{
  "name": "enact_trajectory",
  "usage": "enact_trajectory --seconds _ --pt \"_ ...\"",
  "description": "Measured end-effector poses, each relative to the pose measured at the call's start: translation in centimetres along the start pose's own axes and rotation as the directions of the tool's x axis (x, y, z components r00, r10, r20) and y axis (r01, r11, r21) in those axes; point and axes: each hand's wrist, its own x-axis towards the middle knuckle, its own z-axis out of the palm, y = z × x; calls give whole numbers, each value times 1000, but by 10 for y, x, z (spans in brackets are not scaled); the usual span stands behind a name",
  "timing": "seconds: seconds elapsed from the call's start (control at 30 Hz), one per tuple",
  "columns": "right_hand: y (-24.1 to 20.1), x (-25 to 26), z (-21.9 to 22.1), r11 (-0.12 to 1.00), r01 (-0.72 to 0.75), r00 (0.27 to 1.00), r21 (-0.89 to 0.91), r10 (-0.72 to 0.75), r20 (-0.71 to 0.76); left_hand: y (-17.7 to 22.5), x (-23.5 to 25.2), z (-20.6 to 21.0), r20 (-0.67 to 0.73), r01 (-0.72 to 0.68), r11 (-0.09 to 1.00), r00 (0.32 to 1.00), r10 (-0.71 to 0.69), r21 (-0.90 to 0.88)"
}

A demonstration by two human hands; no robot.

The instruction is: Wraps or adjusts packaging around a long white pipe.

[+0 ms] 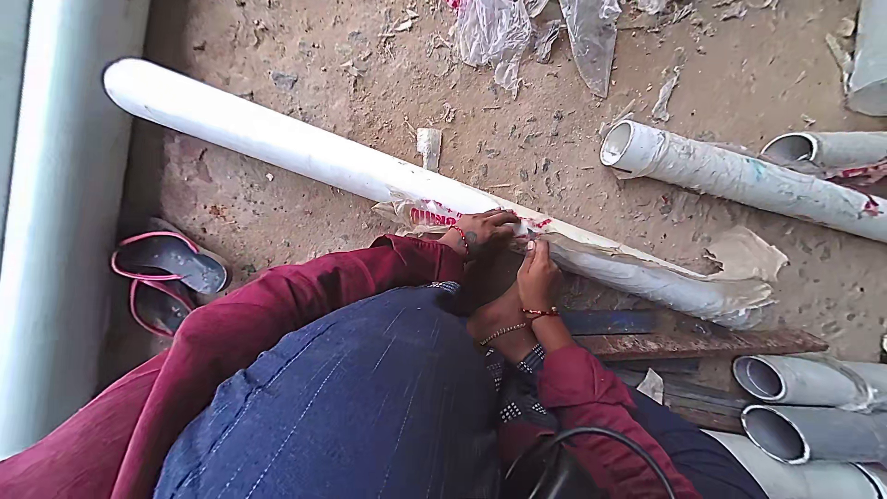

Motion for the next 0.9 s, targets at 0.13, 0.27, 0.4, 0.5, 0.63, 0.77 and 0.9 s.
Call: enact_trajectory --seconds 0.13,0.27,0.4,0.5,0.63,0.77,0.9 --pt "-8 6 1 992 -16 994 -128 29 103 2 2 -3 8 57 997 998 -57 -57" --pt "-14 0 4 982 -26 987 -186 55 150 3 -2 -5 34 116 988 993 -113 -104" --pt "-15 -3 11 987 -25 997 -157 36 71 8 0 -9 61 169 977 985 -163 -128" --pt "-21 2 8 986 -97 985 -135 114 128 9 0 -9 49 191 971 981 -186 -141" --pt "-15 -7 12 989 -36 991 -140 53 120 12 1 -10 55 247 956 969 -241 -158" --pt "-22 1 6 989 -102 982 -104 117 150 10 0 -10 39 223 958 975 -220 -181" --pt "-21 1 10 989 -133 967 -70 145 208 12 -10 -4 -46 171 959 982 -185 -224"
